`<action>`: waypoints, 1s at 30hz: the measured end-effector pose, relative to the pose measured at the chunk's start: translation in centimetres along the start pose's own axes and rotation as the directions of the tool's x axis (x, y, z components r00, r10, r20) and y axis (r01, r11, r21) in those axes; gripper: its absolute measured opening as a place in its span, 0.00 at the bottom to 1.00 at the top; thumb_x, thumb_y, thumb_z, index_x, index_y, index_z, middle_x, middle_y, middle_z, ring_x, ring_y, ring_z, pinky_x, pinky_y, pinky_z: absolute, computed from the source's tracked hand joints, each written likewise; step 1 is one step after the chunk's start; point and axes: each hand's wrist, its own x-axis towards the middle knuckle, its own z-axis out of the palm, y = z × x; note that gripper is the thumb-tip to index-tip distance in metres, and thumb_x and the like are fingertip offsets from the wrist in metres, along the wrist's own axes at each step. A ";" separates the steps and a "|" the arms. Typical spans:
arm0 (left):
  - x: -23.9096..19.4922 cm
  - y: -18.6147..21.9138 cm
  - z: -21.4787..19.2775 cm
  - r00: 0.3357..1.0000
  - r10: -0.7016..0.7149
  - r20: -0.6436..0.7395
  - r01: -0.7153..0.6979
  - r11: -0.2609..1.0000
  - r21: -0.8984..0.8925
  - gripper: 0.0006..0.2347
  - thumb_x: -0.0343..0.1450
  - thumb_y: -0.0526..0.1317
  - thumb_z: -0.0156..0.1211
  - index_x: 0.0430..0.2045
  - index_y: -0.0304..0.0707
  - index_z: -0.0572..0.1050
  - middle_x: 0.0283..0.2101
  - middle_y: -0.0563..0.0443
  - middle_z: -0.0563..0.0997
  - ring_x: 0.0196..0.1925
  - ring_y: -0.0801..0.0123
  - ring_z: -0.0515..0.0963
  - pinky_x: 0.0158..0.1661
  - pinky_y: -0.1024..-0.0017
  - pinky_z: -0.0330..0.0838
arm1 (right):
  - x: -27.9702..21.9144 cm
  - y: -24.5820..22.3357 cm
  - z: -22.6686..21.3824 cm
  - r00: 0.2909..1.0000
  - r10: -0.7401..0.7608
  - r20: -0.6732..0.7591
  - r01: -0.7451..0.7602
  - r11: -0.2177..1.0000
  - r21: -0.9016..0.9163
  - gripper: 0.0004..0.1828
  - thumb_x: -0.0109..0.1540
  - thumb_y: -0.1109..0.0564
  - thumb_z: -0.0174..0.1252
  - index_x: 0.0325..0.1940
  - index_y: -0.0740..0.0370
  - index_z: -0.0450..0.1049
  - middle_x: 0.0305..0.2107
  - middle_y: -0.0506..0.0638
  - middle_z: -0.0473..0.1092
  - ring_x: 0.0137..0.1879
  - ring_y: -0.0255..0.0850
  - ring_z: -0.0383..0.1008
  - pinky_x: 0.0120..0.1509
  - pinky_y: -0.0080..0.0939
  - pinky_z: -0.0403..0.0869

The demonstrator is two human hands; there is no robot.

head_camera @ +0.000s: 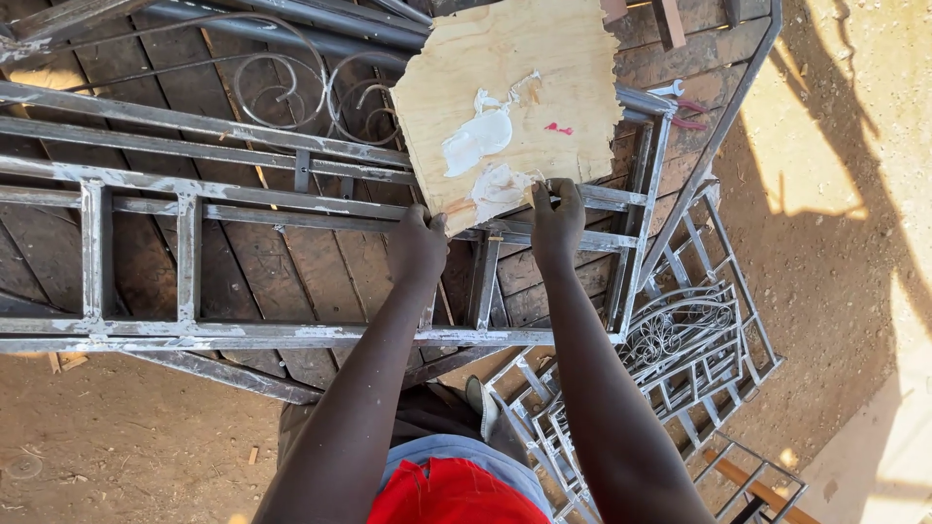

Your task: Applying white metal filler to the joints and seams of a metal gate frame to prepare it for painting.

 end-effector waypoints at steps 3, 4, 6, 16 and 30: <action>-0.1 0.0 -0.2 1.000 0.009 -0.002 -0.009 1.000 0.001 0.12 0.79 0.47 0.51 0.47 0.38 0.74 0.33 0.45 0.84 0.35 0.64 0.88 0.41 0.60 0.81 | -0.8 -2.0 -0.3 1.000 -0.027 0.009 0.027 0.999 -0.046 0.12 0.69 0.54 0.60 0.53 0.61 0.70 0.34 0.52 0.70 0.36 0.38 0.68 0.37 0.46 0.68; 0.0 0.0 -0.1 1.000 0.014 0.003 -0.014 1.000 -0.002 0.12 0.80 0.46 0.51 0.48 0.37 0.74 0.33 0.44 0.84 0.35 0.64 0.88 0.40 0.60 0.82 | -1.2 -3.0 -0.5 1.000 -0.027 0.017 0.028 0.997 -0.072 0.17 0.69 0.55 0.61 0.58 0.64 0.67 0.33 0.52 0.69 0.36 0.39 0.67 0.37 0.47 0.68; 0.5 -0.5 0.2 1.000 0.011 0.003 -0.011 1.000 -0.002 0.12 0.79 0.47 0.52 0.46 0.39 0.74 0.33 0.46 0.84 0.34 0.66 0.87 0.40 0.61 0.82 | -1.1 -2.9 -0.7 0.997 -0.054 0.048 0.059 0.992 -0.112 0.17 0.68 0.55 0.61 0.58 0.64 0.68 0.33 0.53 0.69 0.36 0.41 0.69 0.36 0.48 0.69; 1.1 -0.9 0.3 1.000 0.015 0.000 -0.015 0.999 -0.050 0.10 0.78 0.46 0.54 0.43 0.39 0.75 0.32 0.43 0.84 0.33 0.61 0.88 0.38 0.61 0.82 | 0.7 -3.5 -0.8 0.988 -0.147 0.049 0.152 0.980 -0.128 0.12 0.67 0.59 0.59 0.55 0.62 0.72 0.37 0.54 0.70 0.39 0.43 0.73 0.39 0.51 0.73; 1.4 -1.0 0.6 1.000 -0.010 -0.021 0.009 0.999 -0.046 0.09 0.76 0.46 0.57 0.38 0.43 0.77 0.28 0.50 0.85 0.29 0.68 0.87 0.35 0.70 0.81 | 7.2 1.9 0.4 0.974 -0.027 0.225 0.062 0.987 -0.146 0.16 0.65 0.60 0.64 0.56 0.67 0.75 0.34 0.58 0.75 0.35 0.42 0.78 0.33 0.39 0.83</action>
